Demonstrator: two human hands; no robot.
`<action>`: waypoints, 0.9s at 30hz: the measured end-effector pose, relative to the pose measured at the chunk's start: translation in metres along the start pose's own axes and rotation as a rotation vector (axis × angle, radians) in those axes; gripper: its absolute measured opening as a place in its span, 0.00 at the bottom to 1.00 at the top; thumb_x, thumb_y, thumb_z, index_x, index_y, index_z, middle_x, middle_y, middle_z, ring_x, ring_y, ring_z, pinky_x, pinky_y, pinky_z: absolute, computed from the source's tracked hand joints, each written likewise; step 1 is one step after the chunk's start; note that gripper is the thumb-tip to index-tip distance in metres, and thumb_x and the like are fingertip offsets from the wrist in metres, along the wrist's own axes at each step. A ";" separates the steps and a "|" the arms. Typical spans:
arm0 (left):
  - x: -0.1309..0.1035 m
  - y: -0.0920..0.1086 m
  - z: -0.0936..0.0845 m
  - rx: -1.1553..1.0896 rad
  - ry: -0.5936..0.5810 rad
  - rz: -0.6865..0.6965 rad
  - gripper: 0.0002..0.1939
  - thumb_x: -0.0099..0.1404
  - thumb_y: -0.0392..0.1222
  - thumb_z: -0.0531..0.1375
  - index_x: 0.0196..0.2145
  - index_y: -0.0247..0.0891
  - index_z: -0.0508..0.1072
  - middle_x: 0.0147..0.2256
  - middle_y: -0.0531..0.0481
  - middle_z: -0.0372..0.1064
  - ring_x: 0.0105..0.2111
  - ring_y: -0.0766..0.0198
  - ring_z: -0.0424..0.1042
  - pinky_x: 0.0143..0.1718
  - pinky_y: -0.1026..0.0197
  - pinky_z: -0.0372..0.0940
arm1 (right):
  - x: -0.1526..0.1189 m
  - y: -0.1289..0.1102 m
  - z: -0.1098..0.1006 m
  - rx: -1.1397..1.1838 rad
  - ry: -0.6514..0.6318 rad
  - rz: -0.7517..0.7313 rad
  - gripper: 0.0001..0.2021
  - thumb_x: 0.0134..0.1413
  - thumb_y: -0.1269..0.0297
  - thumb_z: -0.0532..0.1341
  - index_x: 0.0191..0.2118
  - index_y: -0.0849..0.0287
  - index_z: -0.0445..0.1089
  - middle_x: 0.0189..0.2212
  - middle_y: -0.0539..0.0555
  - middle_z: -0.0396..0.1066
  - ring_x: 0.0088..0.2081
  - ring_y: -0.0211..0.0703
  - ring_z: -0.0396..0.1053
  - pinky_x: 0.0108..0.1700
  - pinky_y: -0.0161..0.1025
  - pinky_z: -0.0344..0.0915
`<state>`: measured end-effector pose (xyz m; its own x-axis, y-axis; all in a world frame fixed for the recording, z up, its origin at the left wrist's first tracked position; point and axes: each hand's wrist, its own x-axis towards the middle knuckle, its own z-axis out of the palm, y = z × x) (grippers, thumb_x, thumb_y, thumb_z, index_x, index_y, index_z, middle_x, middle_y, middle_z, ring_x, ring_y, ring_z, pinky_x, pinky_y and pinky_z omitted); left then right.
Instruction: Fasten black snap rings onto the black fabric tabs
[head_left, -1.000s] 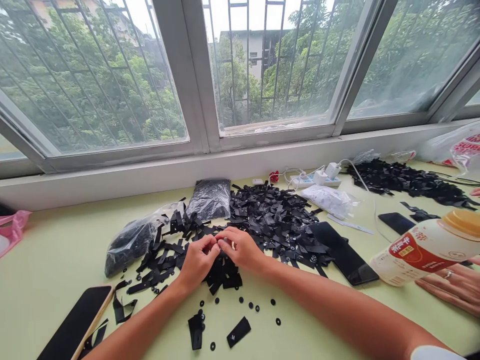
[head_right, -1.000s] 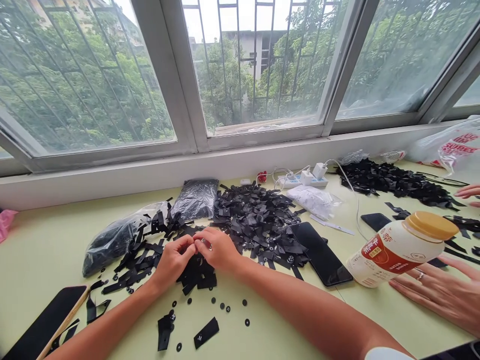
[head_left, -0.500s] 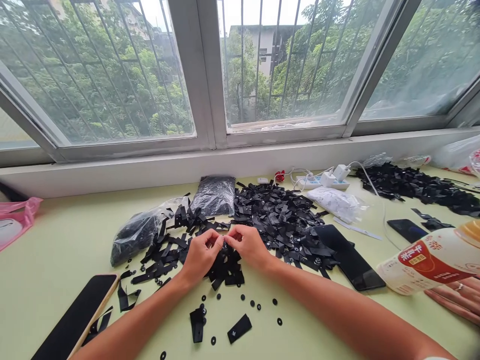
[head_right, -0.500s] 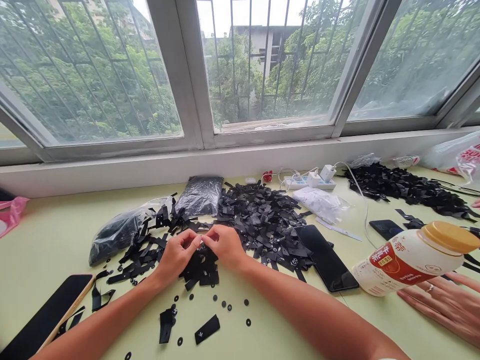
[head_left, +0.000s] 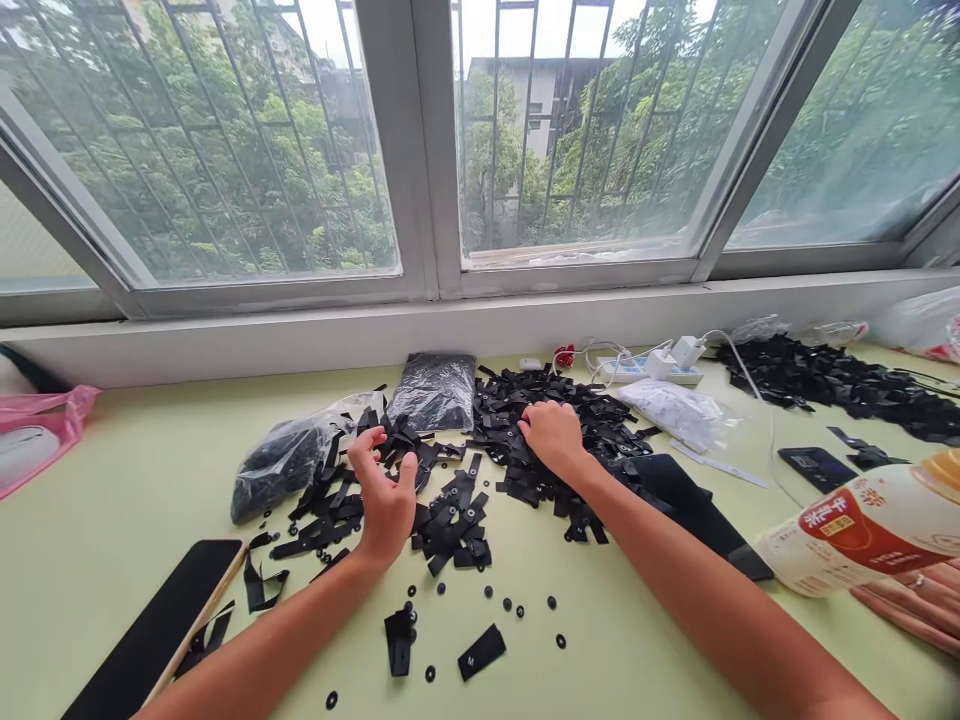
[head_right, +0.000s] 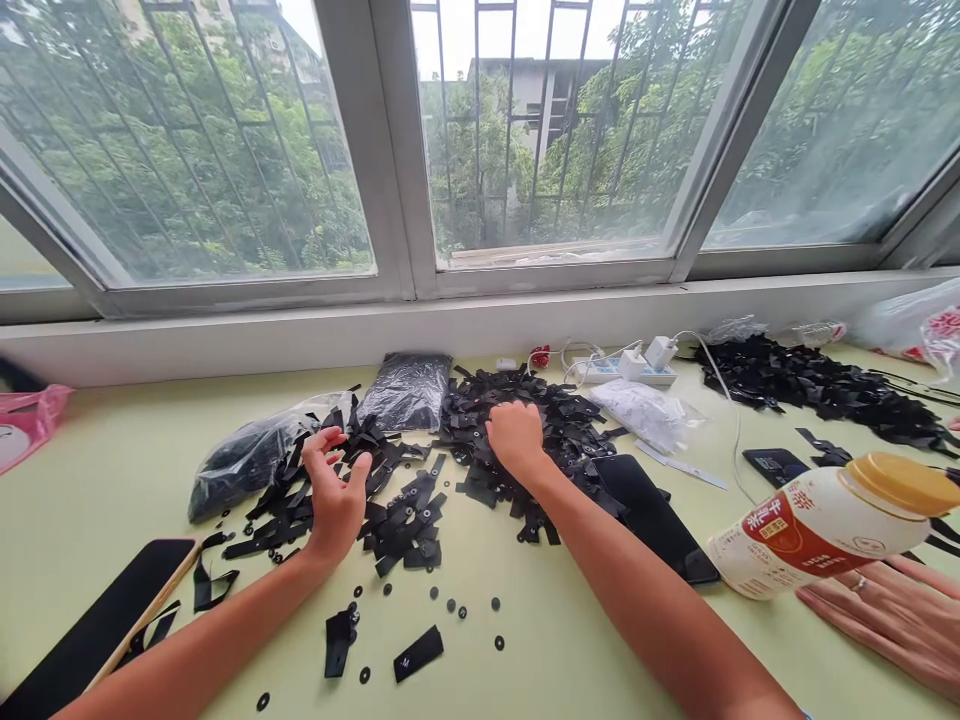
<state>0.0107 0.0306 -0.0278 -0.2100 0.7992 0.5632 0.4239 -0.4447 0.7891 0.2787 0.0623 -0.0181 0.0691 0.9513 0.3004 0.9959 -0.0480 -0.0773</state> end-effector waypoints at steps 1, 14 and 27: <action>-0.001 0.001 0.000 -0.003 -0.025 0.023 0.22 0.66 0.41 0.59 0.56 0.44 0.60 0.55 0.43 0.59 0.55 0.53 0.62 0.56 0.50 0.58 | 0.002 0.004 0.001 0.028 -0.010 0.002 0.10 0.64 0.64 0.59 0.38 0.60 0.78 0.35 0.60 0.75 0.41 0.52 0.71 0.46 0.46 0.60; -0.004 0.008 0.001 -0.201 -0.537 -0.007 0.23 0.69 0.46 0.59 0.60 0.43 0.63 0.56 0.42 0.65 0.47 0.58 0.71 0.45 0.56 0.68 | -0.023 -0.062 -0.019 1.550 -0.348 0.078 0.22 0.53 0.42 0.64 0.27 0.60 0.71 0.16 0.44 0.55 0.19 0.32 0.48 0.22 0.34 0.46; -0.001 0.010 0.001 -0.193 -0.667 -0.220 0.17 0.66 0.54 0.61 0.31 0.36 0.76 0.25 0.51 0.73 0.23 0.65 0.67 0.28 0.63 0.64 | -0.036 -0.073 0.002 1.445 -0.191 0.143 0.17 0.56 0.49 0.63 0.38 0.60 0.71 0.25 0.48 0.67 0.22 0.34 0.57 0.26 0.35 0.57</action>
<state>0.0156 0.0260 -0.0210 0.3352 0.9274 0.1660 0.2574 -0.2596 0.9308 0.2030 0.0321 -0.0256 0.0369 0.9953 0.0890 0.0485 0.0872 -0.9950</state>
